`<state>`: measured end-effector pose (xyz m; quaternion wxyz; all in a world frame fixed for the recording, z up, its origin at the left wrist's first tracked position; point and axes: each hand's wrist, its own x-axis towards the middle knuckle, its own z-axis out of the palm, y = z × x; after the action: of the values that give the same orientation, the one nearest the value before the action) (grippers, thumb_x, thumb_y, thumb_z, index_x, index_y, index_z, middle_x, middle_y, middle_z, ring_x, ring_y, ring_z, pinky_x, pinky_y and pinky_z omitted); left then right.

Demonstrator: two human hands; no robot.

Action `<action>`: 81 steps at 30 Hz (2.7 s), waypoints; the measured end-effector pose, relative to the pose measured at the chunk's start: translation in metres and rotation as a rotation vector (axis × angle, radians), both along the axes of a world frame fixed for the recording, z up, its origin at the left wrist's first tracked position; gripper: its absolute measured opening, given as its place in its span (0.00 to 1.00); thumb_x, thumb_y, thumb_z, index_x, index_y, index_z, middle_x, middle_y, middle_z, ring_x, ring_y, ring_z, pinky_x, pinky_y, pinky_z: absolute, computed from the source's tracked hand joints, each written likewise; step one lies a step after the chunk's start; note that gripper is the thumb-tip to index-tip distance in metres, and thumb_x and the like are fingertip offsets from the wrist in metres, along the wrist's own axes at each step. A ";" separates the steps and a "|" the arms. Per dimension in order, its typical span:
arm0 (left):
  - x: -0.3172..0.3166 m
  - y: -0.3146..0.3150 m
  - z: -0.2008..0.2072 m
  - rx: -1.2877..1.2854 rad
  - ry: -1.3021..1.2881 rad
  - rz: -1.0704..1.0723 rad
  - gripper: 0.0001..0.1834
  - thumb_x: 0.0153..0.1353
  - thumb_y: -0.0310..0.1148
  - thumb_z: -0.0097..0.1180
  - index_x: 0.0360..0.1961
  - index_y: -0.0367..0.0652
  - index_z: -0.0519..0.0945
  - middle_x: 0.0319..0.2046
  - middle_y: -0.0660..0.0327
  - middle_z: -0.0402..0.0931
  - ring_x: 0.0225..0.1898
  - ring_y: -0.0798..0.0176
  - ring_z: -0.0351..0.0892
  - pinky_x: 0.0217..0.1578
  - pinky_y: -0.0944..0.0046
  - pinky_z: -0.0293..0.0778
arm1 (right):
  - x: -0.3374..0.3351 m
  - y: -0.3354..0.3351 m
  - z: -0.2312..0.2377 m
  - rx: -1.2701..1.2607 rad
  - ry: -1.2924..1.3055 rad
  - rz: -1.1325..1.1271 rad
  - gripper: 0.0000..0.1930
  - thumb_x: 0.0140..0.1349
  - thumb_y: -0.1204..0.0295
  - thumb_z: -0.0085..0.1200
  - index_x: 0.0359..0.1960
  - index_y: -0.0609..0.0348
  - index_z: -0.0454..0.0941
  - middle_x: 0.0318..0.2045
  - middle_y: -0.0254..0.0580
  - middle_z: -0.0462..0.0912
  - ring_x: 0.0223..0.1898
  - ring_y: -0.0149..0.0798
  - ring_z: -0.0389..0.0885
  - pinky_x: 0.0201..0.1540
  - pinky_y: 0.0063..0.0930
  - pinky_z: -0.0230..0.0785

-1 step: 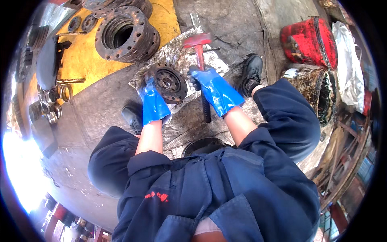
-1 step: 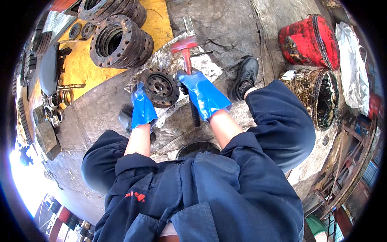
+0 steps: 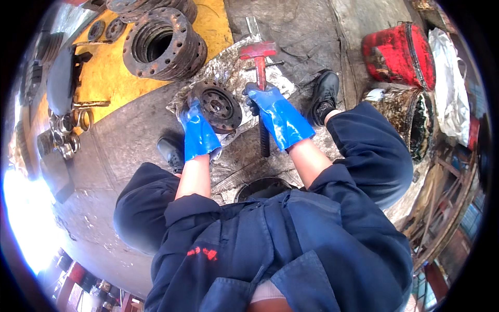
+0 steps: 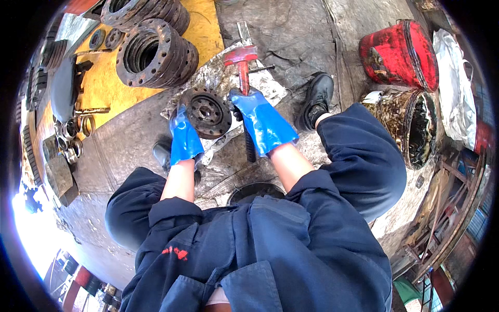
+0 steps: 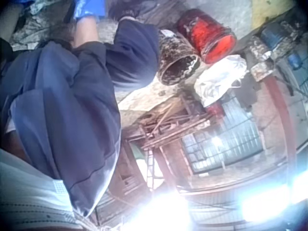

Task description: The person uses a tool to apply grease from a container into the internal grooves of a circular metal component, then picks up a different circular component to continue the process.

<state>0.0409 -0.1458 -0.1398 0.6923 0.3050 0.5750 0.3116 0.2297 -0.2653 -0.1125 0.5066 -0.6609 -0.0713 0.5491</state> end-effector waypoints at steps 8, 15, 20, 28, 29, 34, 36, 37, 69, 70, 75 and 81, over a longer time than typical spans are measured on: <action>0.015 0.006 0.004 -0.032 -0.008 0.028 0.26 0.68 0.29 0.53 0.67 0.37 0.70 0.60 0.51 0.75 0.53 0.53 0.80 0.49 0.55 0.81 | -0.045 -0.035 -0.045 -0.420 0.083 0.504 0.20 0.57 0.58 0.56 0.37 0.67 0.82 0.22 0.43 0.80 0.24 0.41 0.77 0.28 0.38 0.66; 0.013 0.006 -0.024 0.075 0.036 -0.070 0.25 0.70 0.36 0.54 0.64 0.36 0.71 0.55 0.54 0.77 0.53 0.58 0.76 0.56 0.58 0.73 | -0.009 -0.015 0.009 -0.272 -0.150 0.288 0.21 0.59 0.55 0.58 0.35 0.66 0.79 0.23 0.37 0.79 0.24 0.34 0.74 0.30 0.30 0.65; 0.028 0.003 -0.027 0.100 0.049 -0.075 0.22 0.66 0.35 0.58 0.59 0.37 0.73 0.51 0.56 0.78 0.50 0.59 0.77 0.53 0.59 0.74 | 0.028 -0.037 -0.084 -0.428 -0.448 0.038 0.18 0.62 0.59 0.56 0.39 0.65 0.80 0.28 0.49 0.86 0.28 0.45 0.85 0.33 0.41 0.75; 0.036 -0.005 -0.040 0.229 0.168 -0.124 0.17 0.61 0.32 0.63 0.50 0.38 0.77 0.43 0.59 0.79 0.44 0.61 0.78 0.48 0.61 0.75 | 0.019 -0.074 -0.084 -0.807 -0.832 0.168 0.23 0.66 0.49 0.51 0.45 0.59 0.77 0.41 0.62 0.84 0.43 0.63 0.84 0.44 0.49 0.77; 0.041 -0.004 -0.049 0.282 0.207 -0.142 0.17 0.60 0.32 0.64 0.49 0.39 0.77 0.42 0.59 0.80 0.44 0.61 0.78 0.47 0.61 0.76 | 0.017 -0.072 -0.086 -0.791 -0.890 0.162 0.24 0.66 0.49 0.51 0.46 0.59 0.77 0.42 0.62 0.83 0.44 0.63 0.83 0.46 0.49 0.76; 0.050 -0.004 -0.063 0.604 0.523 -0.358 0.16 0.56 0.33 0.67 0.43 0.40 0.77 0.39 0.58 0.80 0.41 0.58 0.79 0.45 0.59 0.76 | 0.014 -0.026 -0.048 -0.406 -1.034 0.055 0.26 0.62 0.51 0.59 0.49 0.63 0.78 0.44 0.61 0.83 0.48 0.58 0.82 0.51 0.46 0.74; 0.062 -0.015 -0.031 0.794 0.630 -0.495 0.18 0.54 0.37 0.67 0.41 0.42 0.74 0.39 0.53 0.79 0.41 0.49 0.81 0.45 0.53 0.77 | 0.020 -0.010 -0.052 -0.126 -0.783 -0.038 0.27 0.61 0.51 0.63 0.49 0.64 0.79 0.43 0.57 0.84 0.46 0.50 0.82 0.50 0.41 0.74; 0.067 -0.021 -0.016 0.749 0.686 -0.579 0.23 0.55 0.42 0.65 0.48 0.44 0.73 0.45 0.47 0.77 0.47 0.41 0.78 0.49 0.48 0.75 | 0.020 -0.006 -0.062 0.025 -0.496 -0.092 0.28 0.61 0.50 0.64 0.48 0.65 0.80 0.42 0.53 0.84 0.45 0.44 0.82 0.50 0.37 0.73; -0.045 -0.023 -0.112 1.020 1.505 -1.142 0.28 0.67 0.30 0.43 0.69 0.42 0.67 0.45 0.50 0.83 0.49 0.50 0.82 0.61 0.48 0.70 | -0.048 -0.015 -0.066 -0.137 -0.762 0.626 0.28 0.65 0.51 0.59 0.50 0.68 0.76 0.45 0.60 0.84 0.44 0.50 0.85 0.40 0.40 0.76; -0.047 -0.026 -0.116 1.086 1.457 -1.109 0.28 0.66 0.30 0.43 0.69 0.43 0.68 0.45 0.49 0.83 0.48 0.51 0.83 0.61 0.48 0.70 | -0.051 -0.013 -0.069 -0.143 -0.541 0.442 0.26 0.66 0.53 0.58 0.48 0.68 0.76 0.45 0.59 0.84 0.43 0.49 0.85 0.39 0.39 0.76; -0.059 -0.020 -0.152 1.138 1.474 -1.070 0.32 0.64 0.29 0.44 0.71 0.39 0.63 0.42 0.53 0.85 0.46 0.56 0.84 0.66 0.50 0.62 | -0.065 0.013 -0.060 0.021 -0.098 -0.062 0.21 0.70 0.60 0.55 0.49 0.69 0.73 0.48 0.57 0.83 0.41 0.48 0.85 0.40 0.38 0.77; -0.030 -0.004 -0.119 0.713 1.375 -1.175 0.30 0.65 0.28 0.46 0.71 0.45 0.64 0.48 0.47 0.83 0.48 0.49 0.84 0.59 0.52 0.73 | -0.058 -0.005 -0.101 -0.239 -0.671 0.271 0.34 0.59 0.48 0.61 0.55 0.65 0.72 0.47 0.69 0.82 0.50 0.64 0.82 0.52 0.50 0.75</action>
<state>0.0104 -0.1496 -0.2586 0.1174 0.8507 0.4818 -0.1741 0.1713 -0.2704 -0.2131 0.2972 -0.8429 -0.2554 0.3687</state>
